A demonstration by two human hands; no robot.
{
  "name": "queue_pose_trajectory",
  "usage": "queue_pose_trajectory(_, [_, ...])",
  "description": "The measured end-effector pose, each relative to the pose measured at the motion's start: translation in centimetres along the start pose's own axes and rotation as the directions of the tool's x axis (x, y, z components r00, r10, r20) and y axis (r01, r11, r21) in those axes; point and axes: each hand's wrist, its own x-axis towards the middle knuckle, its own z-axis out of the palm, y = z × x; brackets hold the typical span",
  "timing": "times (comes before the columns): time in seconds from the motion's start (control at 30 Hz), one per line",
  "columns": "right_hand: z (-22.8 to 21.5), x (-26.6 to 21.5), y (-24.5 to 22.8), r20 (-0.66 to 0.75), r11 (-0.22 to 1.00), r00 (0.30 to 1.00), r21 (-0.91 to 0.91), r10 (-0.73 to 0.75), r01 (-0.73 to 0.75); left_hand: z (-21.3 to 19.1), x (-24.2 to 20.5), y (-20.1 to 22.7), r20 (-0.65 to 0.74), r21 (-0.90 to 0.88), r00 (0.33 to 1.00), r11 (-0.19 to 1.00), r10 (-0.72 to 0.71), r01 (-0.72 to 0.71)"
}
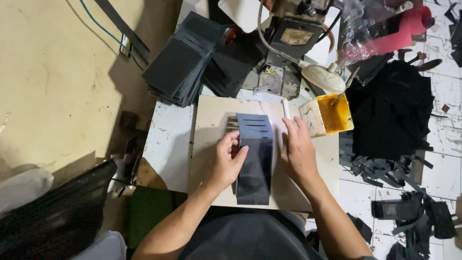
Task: The person applies glue to a black fabric piece with horizontal slits using a small stick, then places another black fabric piece on top and presses it down. This process is repeated multiple times with different fabric pieces.
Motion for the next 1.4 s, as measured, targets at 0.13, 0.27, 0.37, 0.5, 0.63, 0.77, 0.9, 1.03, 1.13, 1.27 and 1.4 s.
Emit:
queue_pose_trajectory(0.13, [2.1,1.4,3.3,0.101,0.944,0.993,-0.318,-0.059,0.088,-0.8,-0.7,1.7,0.034,-0.089,0.999,0.996,0.004,-0.001])
queue_pose_trajectory(0.27, [1.2,2.7,1.5,0.145,0.939,0.989,-0.336,-0.026,0.074,-2.2,-1.9,5.4,0.097,-0.053,0.993,0.996,-0.062,0.067])
queue_pose_trajectory(0.37, [1.7,2.5,3.7,0.017,0.938,0.983,-0.296,-0.185,0.181,-2.9,-2.2,6.9,0.119,-0.016,0.989,0.996,-0.085,0.087])
queue_pose_trajectory(0.5, [-5.1,2.6,0.3,-0.086,0.977,0.988,-0.181,-0.126,0.109,-3.7,-1.8,10.8,0.193,0.098,0.977,0.993,-0.086,0.068])
queue_pose_trajectory(0.63, [-11.7,2.6,1.2,-0.172,0.996,0.982,-0.044,0.073,-0.082,-4.1,0.7,12.6,0.388,0.341,0.913,0.940,-0.127,-0.015])
queue_pose_trajectory(0.77, [-14.6,3.8,3.0,-0.159,0.990,0.981,-0.070,0.109,-0.121,-2.3,4.5,13.7,0.550,0.643,0.764,0.755,-0.336,-0.131])
queue_pose_trajectory(0.9, [-13.7,5.4,4.5,-0.069,0.989,0.993,-0.111,0.095,-0.102,-1.8,6.5,10.3,0.511,0.781,0.760,0.586,-0.401,-0.215])
queue_pose_trajectory(1.03, [-12.5,6.0,6.1,-0.029,0.988,1.000,-0.154,-0.004,-0.001,-3.0,6.0,4.7,0.528,0.805,0.833,0.409,-0.165,-0.430])
queue_pose_trajectory(1.13, [-11.3,6.1,7.9,-0.045,0.967,0.994,-0.242,-0.098,0.084,-3.9,4.5,2.1,0.556,0.760,0.830,0.379,0.039,-0.527])
queue_pose_trajectory(1.27, [-12.4,6.8,4.9,0.057,0.955,0.997,-0.290,-0.045,0.059,-3.5,2.0,3.9,0.492,0.772,0.861,0.394,0.127,-0.499])
queue_pose_trajectory(1.4, [-13.9,7.0,4.2,0.112,0.978,0.992,-0.205,0.055,-0.031,-3.7,0.3,3.3,0.498,0.759,0.810,0.294,0.311,-0.580])
